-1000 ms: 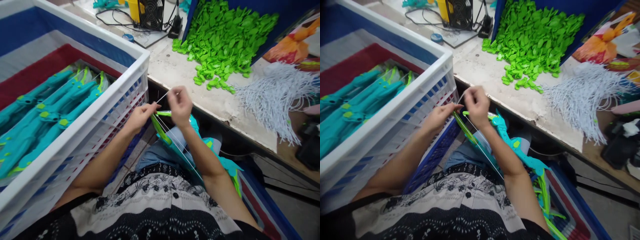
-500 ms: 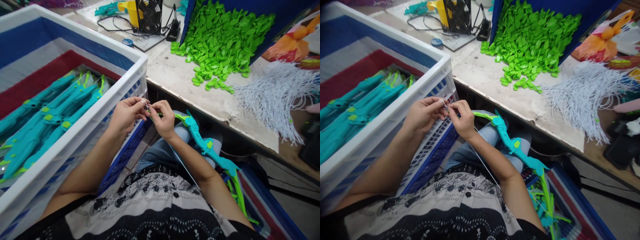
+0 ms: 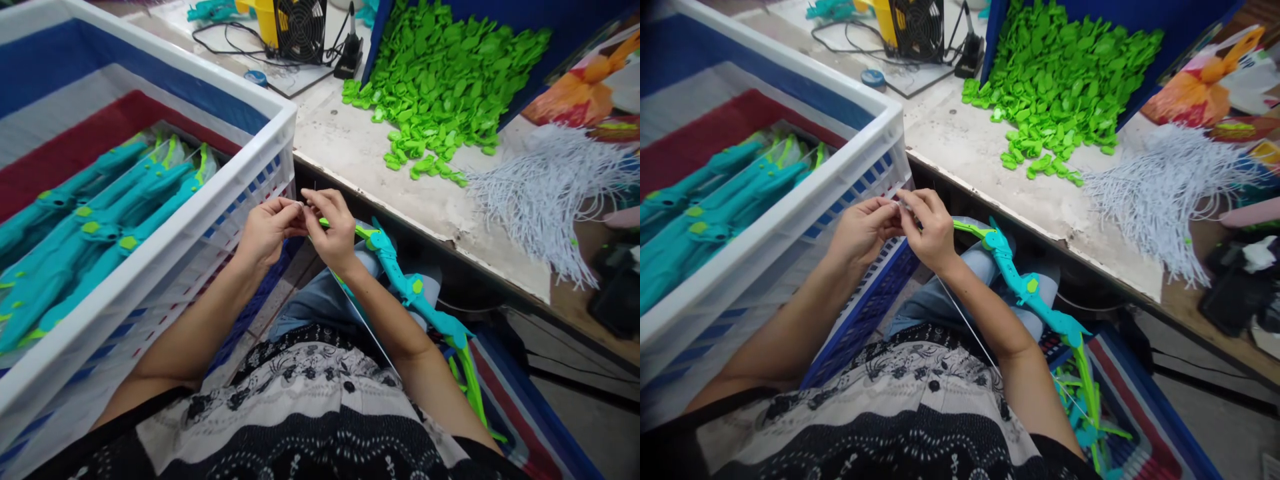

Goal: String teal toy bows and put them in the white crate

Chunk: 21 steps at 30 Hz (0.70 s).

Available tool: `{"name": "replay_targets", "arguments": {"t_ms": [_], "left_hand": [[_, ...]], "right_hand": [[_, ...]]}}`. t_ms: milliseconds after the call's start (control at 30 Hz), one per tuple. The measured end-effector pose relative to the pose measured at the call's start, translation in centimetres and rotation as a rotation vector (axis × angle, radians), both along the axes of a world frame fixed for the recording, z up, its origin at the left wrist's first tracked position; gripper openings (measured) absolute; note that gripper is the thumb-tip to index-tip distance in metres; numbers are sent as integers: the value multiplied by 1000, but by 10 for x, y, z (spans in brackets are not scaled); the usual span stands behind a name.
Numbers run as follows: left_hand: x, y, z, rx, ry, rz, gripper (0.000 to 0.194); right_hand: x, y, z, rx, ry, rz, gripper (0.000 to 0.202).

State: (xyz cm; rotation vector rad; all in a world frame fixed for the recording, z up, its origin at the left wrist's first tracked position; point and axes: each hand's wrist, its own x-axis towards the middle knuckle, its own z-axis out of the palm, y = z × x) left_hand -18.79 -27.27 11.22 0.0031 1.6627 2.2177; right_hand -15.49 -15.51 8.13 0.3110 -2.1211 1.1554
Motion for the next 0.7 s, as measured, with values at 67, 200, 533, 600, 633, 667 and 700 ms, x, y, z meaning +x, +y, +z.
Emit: {"name": "replay_targets", "arguments": {"t_ms": [67, 200, 533, 600, 633, 667, 700], "left_hand": [[-2, 2, -1, 30, -30, 7, 13], [-7, -3, -1, 54, -75, -94, 10], [-6, -8, 2, -275, 116, -156, 23], [-7, -8, -2, -336, 176, -152, 22], [-7, -8, -3, -362, 196, -150, 22], [-7, -8, -4, -381, 209, -144, 23], [-6, -9, -5, -394, 219, -138, 24]], "right_hand": [[-1, 5, 2, 62, -5, -1, 24], [-3, 17, 7, 118, -50, 45, 21], [-1, 22, 3, 115, -96, 96, 18], [0, 23, 0, 70, -119, 103, 16], [0, 24, -1, 52, -132, 106, 16], [2, 24, -2, 38, -146, 108, 16], [3, 25, -2, 31, -157, 111, 16]]}}
